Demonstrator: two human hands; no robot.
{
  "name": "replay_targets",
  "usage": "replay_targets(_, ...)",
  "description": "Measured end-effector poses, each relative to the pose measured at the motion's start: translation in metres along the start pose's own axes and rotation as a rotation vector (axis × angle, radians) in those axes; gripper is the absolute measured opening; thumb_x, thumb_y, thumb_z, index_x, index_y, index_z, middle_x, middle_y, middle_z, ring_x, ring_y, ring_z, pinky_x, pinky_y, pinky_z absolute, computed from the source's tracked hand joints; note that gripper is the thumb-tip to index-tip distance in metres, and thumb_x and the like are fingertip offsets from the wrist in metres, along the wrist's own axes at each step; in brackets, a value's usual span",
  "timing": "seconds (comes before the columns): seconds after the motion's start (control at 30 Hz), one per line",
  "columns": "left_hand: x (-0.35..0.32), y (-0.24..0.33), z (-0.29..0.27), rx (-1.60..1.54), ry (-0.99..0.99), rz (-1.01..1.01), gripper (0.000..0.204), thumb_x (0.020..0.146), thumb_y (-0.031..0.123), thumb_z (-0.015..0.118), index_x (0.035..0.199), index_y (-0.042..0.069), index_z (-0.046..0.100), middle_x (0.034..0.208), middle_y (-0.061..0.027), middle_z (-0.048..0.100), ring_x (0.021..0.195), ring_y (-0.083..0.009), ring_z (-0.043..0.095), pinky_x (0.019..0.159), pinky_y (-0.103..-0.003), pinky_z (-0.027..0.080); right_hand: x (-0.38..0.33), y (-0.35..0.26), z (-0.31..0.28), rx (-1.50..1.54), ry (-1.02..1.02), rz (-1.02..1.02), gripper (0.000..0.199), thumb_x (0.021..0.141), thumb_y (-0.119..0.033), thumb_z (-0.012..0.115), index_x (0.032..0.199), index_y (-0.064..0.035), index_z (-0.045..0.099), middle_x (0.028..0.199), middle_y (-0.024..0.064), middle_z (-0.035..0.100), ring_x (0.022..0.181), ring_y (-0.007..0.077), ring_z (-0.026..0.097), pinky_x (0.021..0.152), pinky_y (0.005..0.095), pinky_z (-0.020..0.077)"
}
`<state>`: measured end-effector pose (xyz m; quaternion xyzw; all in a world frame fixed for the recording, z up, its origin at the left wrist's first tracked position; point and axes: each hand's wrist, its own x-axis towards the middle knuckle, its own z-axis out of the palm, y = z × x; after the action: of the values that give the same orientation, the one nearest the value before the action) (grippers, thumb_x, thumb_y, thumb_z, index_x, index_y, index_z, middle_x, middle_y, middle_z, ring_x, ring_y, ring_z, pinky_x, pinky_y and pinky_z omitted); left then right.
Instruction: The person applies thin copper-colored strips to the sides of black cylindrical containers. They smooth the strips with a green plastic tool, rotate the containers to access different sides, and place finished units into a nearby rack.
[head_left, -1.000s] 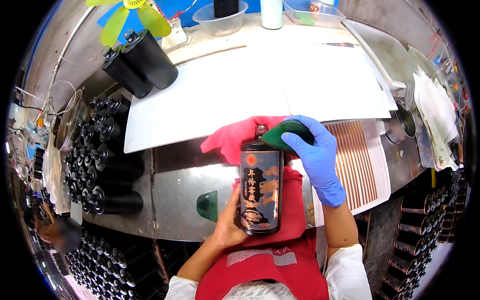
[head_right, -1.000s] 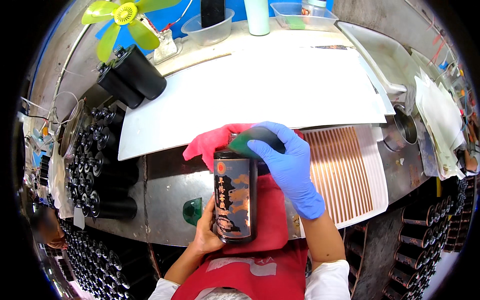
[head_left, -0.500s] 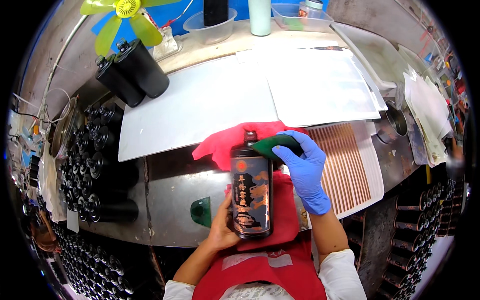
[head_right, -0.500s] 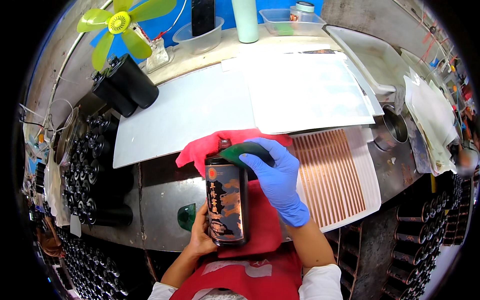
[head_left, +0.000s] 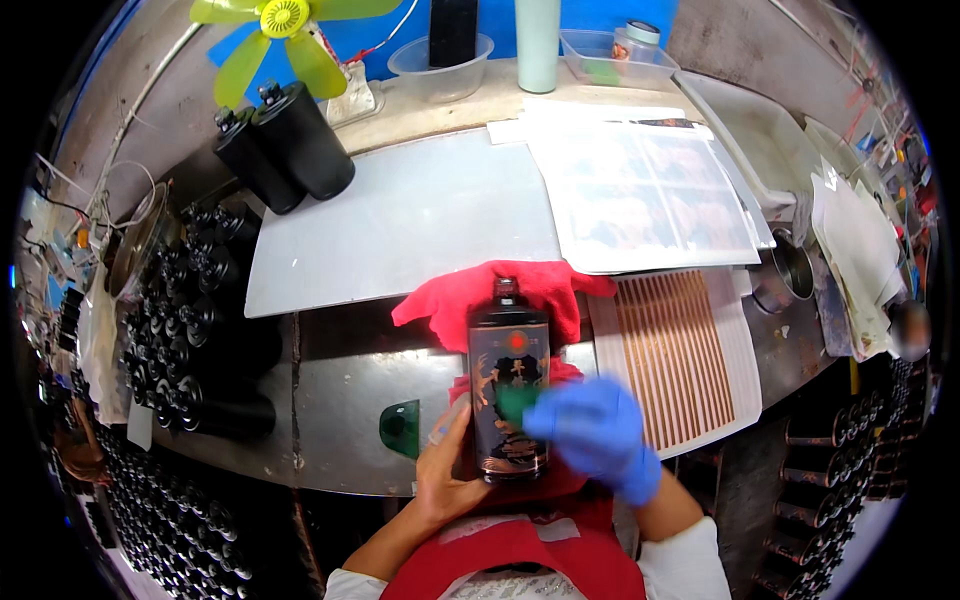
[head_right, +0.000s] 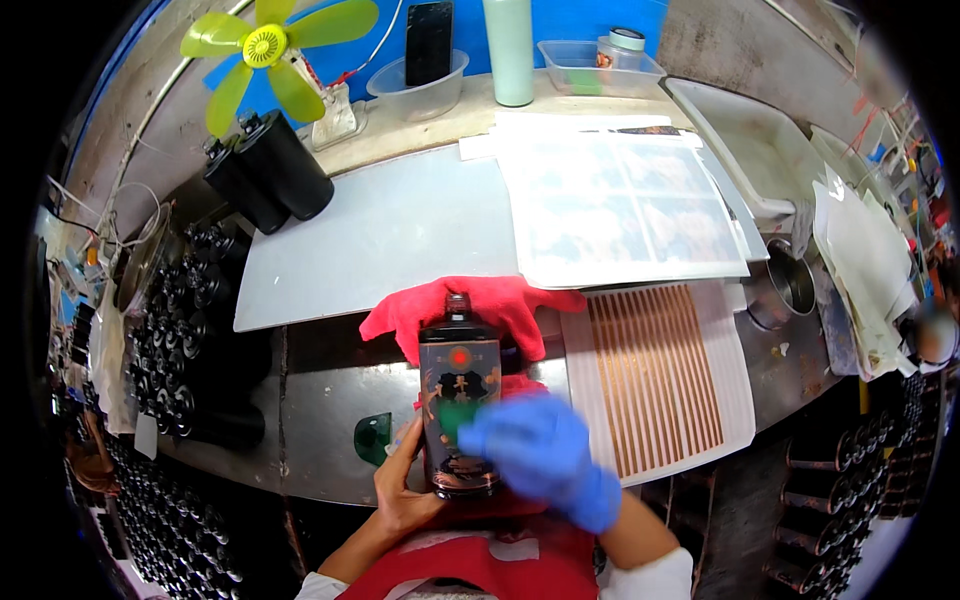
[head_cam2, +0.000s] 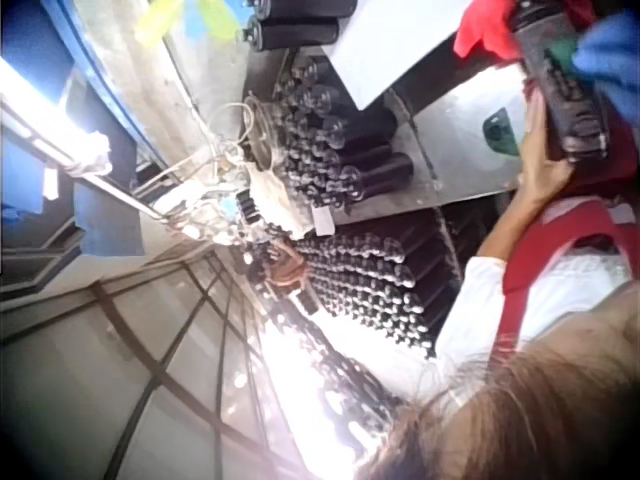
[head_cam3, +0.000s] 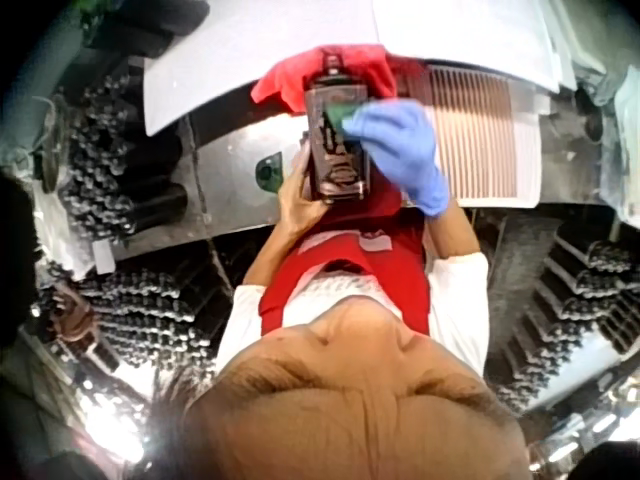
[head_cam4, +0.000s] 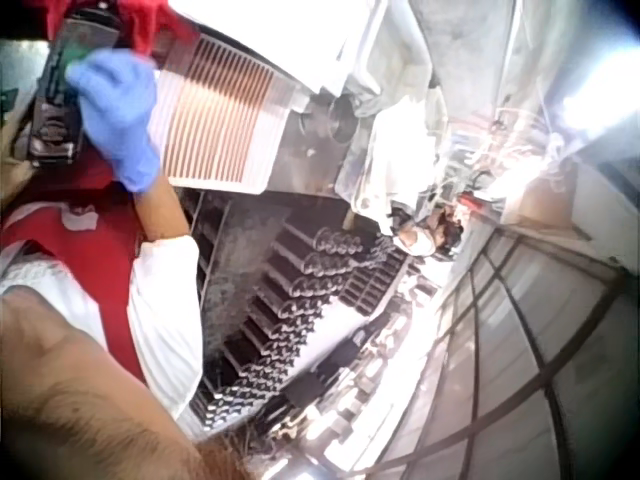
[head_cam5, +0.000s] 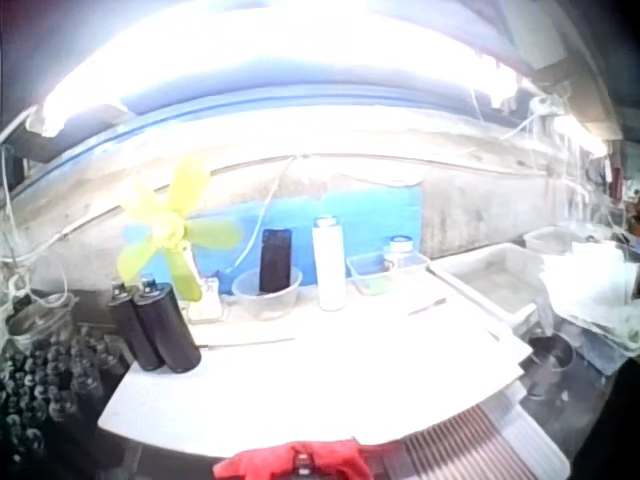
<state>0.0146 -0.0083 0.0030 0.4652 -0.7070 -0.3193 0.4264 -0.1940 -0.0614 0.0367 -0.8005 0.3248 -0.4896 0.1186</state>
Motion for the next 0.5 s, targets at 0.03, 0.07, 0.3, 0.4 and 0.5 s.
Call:
replay_targets(0.03, 0.006, 0.004, 0.001, 0.062, 0.02, 0.082, 0.079, 0.062, 0.005, 0.08, 0.129, -0.01, 0.039, 0.12, -0.0247, 0.053, 0.111, -0.0376, 0.054, 0.096, -0.044, 0.039, -0.013, -0.021, -0.013, 0.064, -0.134, 0.045, 0.038, 0.056, -0.003, 0.07, 0.093, -0.0135, 0.07, 0.088, 0.0011, 0.064, 0.077, 0.0184, 0.06, 0.066, 0.0284, 0.047)
replay_targets(0.07, 0.011, 0.008, 0.002, 0.053, 0.035, 0.092, 0.077, 0.061, 0.008, 0.081, 0.126, -0.011, 0.042, 0.115, -0.0264, 0.056, 0.11, -0.0399, 0.054, 0.096, -0.046, 0.038, -0.024, -0.039, -0.021, 0.119, -0.227, 0.121, 0.036, 0.059, -0.004, 0.07, 0.095, -0.0133, 0.07, 0.089, 0.0014, 0.064, 0.077, 0.0194, 0.06, 0.066, 0.0288, 0.0476)
replay_targets(0.3, 0.004, 0.004, 0.002, 0.144, 0.061, 0.14, 0.077, 0.059, 0.013, 0.082, 0.123, -0.01, 0.046, 0.108, -0.0236, 0.06, 0.104, -0.0366, 0.058, 0.095, -0.05, 0.038, 0.07, 0.028, -0.009, 0.34, 0.103, 0.691, 0.019, 0.077, -0.004, 0.068, 0.096, -0.0026, 0.065, 0.084, 0.0071, 0.064, 0.074, 0.0129, 0.061, 0.067, 0.0244, 0.049)
replay_targets(0.4, 0.004, 0.003, 0.002, 0.134, 0.071, 0.137, 0.075, 0.059, 0.013, 0.082, 0.122, -0.01, 0.047, 0.11, -0.0238, 0.059, 0.104, -0.0381, 0.058, 0.094, -0.049, 0.04, 0.072, 0.036, -0.001, 0.249, 0.124, 0.508, 0.02, 0.072, 0.0, 0.07, 0.091, -0.0028, 0.066, 0.083, 0.007, 0.064, 0.074, 0.0141, 0.061, 0.065, 0.0255, 0.0488)
replay_targets(0.5, -0.003, -0.005, -0.002, 0.097, 0.086, 0.095, 0.074, 0.059, 0.013, 0.082, 0.12, -0.01, 0.048, 0.111, -0.0243, 0.059, 0.104, -0.0396, 0.057, 0.093, -0.048, 0.041, 0.036, 0.008, -0.007, 0.054, 0.08, 0.356, 0.029, 0.064, 0.004, 0.075, 0.09, -0.0048, 0.067, 0.083, 0.0083, 0.064, 0.078, 0.0189, 0.061, 0.066, 0.0285, 0.0491)
